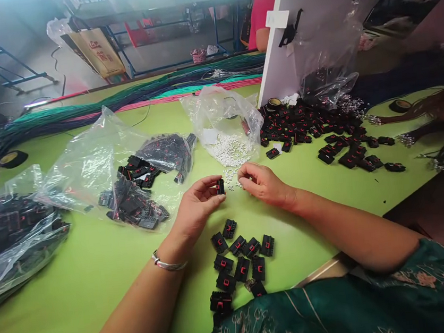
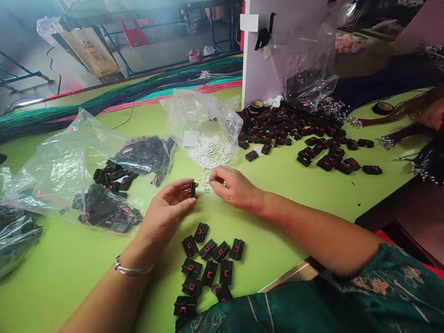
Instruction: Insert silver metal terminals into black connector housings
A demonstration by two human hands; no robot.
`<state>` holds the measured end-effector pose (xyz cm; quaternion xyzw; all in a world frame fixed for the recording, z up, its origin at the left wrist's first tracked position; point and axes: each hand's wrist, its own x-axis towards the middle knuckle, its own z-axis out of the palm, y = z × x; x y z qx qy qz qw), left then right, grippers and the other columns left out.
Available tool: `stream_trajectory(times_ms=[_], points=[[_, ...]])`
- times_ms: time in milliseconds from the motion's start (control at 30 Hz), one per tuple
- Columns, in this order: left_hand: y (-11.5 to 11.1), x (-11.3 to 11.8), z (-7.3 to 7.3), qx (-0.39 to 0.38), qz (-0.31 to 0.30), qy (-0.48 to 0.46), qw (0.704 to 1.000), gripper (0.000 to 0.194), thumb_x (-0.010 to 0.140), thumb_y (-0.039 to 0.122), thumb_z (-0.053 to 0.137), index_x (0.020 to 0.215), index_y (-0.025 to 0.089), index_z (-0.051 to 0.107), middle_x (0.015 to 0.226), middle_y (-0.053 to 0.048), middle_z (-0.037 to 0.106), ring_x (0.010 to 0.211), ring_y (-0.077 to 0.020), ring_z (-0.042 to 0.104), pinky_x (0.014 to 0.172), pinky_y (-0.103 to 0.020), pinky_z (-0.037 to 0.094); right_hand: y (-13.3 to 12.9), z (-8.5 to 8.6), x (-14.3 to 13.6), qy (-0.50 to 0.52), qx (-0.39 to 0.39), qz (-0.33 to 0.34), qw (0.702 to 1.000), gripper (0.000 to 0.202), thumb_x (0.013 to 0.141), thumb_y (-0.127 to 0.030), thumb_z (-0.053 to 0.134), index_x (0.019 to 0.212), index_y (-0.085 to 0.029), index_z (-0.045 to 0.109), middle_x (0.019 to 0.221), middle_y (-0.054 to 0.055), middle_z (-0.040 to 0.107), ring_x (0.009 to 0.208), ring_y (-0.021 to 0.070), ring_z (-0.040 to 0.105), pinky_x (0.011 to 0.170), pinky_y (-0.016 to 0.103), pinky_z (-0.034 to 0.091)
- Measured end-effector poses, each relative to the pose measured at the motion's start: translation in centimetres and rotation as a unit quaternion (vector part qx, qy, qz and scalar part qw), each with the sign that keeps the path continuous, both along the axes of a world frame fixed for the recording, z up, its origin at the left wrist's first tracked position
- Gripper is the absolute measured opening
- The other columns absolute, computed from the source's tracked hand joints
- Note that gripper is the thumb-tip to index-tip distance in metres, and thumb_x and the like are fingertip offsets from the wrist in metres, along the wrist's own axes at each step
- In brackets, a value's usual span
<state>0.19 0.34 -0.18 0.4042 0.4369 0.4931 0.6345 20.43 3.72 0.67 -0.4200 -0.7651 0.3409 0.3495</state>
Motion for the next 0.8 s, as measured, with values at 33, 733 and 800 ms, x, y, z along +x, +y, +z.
stream_trajectory(times_ms=[33,733,800], points=[[-0.1,0.1,0.0,0.008,-0.004,0.000,1.000,0.047,0.060,0.017,0.087,0.105,0.020,0.073,0.094,-0.004,0.073,0.082,-0.0133,0.065,0.076,-0.025,0.053,-0.2,0.1,-0.1,0.020,-0.018,-0.001,1.000,0.012,0.088,-0.024,0.048,0.078,-0.019,0.051,0.078,0.002,0.055,0.074,0.0143,0.051,0.068,0.027,0.042],[-0.9,1.0,0.1,-0.007,-0.067,-0.009,0.998,0.053,0.065,0.020,0.085,0.115,0.018,0.071,0.114,-0.010,0.073,0.098,-0.0204,0.068,0.095,-0.037,0.052,-1.9,0.3,-1.4,0.059,0.035,0.021,0.997,0.007,0.084,-0.016,0.052,0.078,-0.019,0.053,0.126,0.015,0.053,0.126,0.0220,0.050,0.108,0.044,0.037],[-0.9,1.0,0.2,-0.008,-0.065,-0.001,0.998,0.052,0.064,0.021,0.085,0.114,0.018,0.072,0.110,-0.010,0.074,0.095,-0.0205,0.068,0.092,-0.037,0.053,-2.0,0.2,-1.5,0.054,0.050,0.017,0.997,0.007,0.083,-0.016,0.053,0.078,-0.020,0.052,0.126,0.015,0.052,0.127,0.0225,0.049,0.108,0.045,0.037]])
